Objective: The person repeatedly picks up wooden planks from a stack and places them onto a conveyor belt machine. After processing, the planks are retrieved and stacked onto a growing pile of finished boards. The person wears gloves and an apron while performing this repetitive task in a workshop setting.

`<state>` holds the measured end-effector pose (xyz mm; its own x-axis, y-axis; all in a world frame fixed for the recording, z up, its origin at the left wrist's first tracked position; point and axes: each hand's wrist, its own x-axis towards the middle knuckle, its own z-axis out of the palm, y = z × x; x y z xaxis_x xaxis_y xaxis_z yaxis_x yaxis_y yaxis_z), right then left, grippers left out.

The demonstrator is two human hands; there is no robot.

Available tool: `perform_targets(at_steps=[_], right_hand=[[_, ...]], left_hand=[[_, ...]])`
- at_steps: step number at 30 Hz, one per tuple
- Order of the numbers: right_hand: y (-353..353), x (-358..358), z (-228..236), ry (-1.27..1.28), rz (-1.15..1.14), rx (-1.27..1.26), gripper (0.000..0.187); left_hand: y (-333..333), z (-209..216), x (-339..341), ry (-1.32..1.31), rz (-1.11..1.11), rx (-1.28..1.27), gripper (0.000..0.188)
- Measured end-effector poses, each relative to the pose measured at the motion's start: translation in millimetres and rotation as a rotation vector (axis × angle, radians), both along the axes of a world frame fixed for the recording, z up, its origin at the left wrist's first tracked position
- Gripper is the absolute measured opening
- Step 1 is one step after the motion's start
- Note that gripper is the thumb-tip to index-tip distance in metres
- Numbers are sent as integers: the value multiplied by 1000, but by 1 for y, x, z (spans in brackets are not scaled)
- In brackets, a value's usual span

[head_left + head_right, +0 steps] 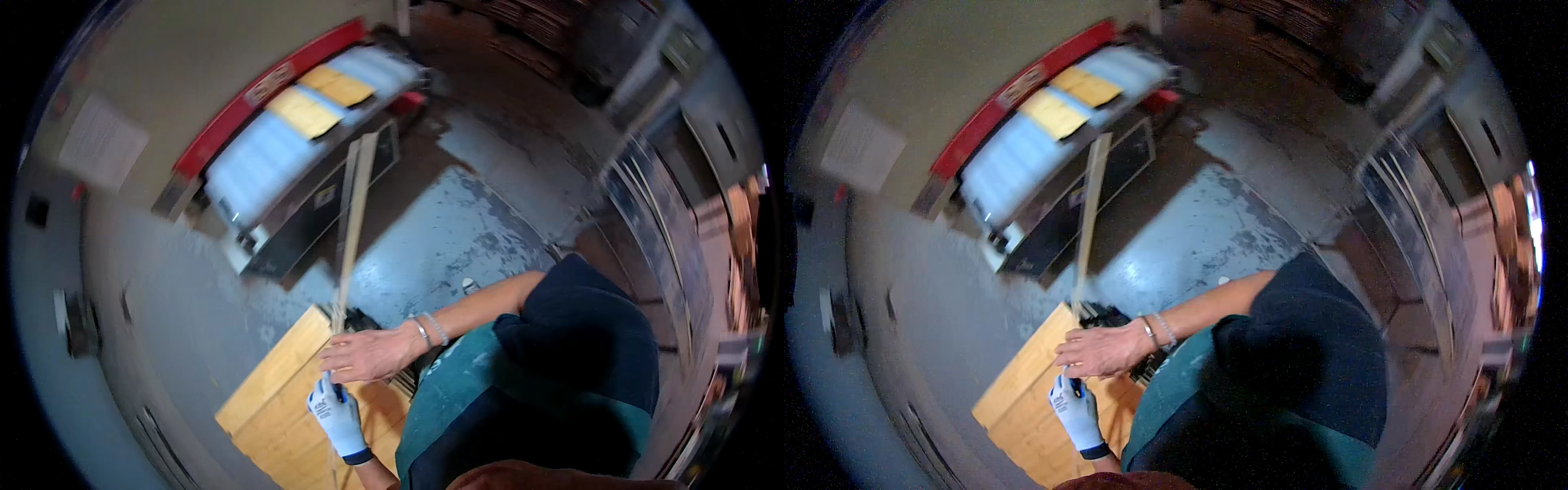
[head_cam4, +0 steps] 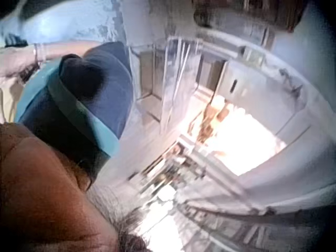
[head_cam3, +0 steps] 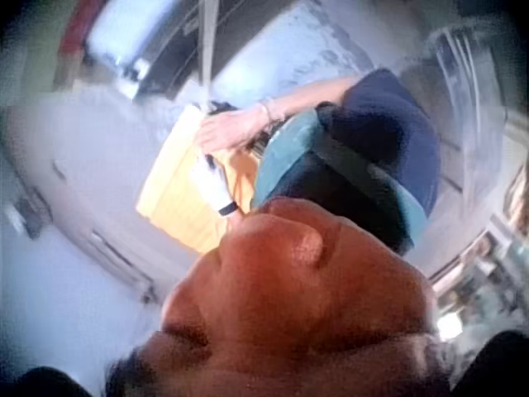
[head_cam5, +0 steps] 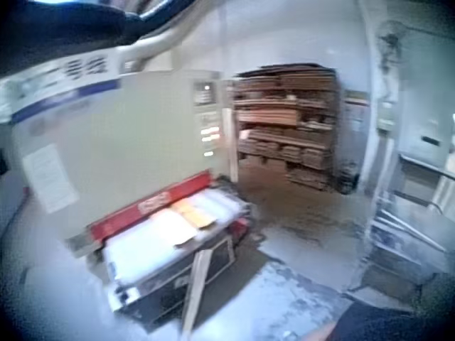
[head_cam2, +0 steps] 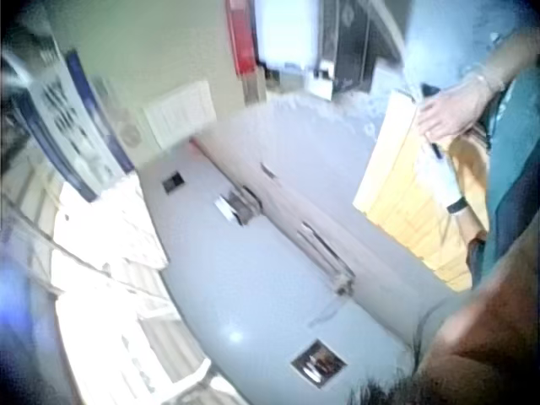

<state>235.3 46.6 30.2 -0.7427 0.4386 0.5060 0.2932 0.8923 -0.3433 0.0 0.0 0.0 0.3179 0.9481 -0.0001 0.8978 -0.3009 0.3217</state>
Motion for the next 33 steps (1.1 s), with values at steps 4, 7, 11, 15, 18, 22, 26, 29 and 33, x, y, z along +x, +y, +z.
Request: perform_targets(at_steps=[4, 7, 11, 15, 18, 22, 26, 29, 33], right_hand=[[-10, 107, -27, -209, -356, -184, 24], [-100, 277, -12, -327, -622, -322, 15], [-177, 411, 13, -295, -1116, -461, 15], [-293, 526, -8, -326, -1673, -756, 16], [-433, 605, -27, -520, -2069, -614, 20], [-567, 647, 12, -308, -2424, -501, 38], [-753, 709, -23, -687, -2450, -498, 34], [-807, 740, 13, -986, -2189, -1302, 44], [-760, 805, 0, -1101, -2252, -1323, 44]], left_hand=[[30, 43, 154, 46, -443, 158, 28], [-3, 30, 315, -322, -679, 85, 32], [-18, 78, 440, -427, -899, 103, 46], [-39, 113, 526, -241, -1161, 174, 49], [-50, 97, 560, -257, -1286, 91, 43], [-43, 61, 566, -153, -1264, 29, 41], [-26, 16, 554, -146, -1132, -50, 37], [-11, -26, 533, -177, -988, -1, 38], [-1, -77, 482, -145, -719, -225, 39]])
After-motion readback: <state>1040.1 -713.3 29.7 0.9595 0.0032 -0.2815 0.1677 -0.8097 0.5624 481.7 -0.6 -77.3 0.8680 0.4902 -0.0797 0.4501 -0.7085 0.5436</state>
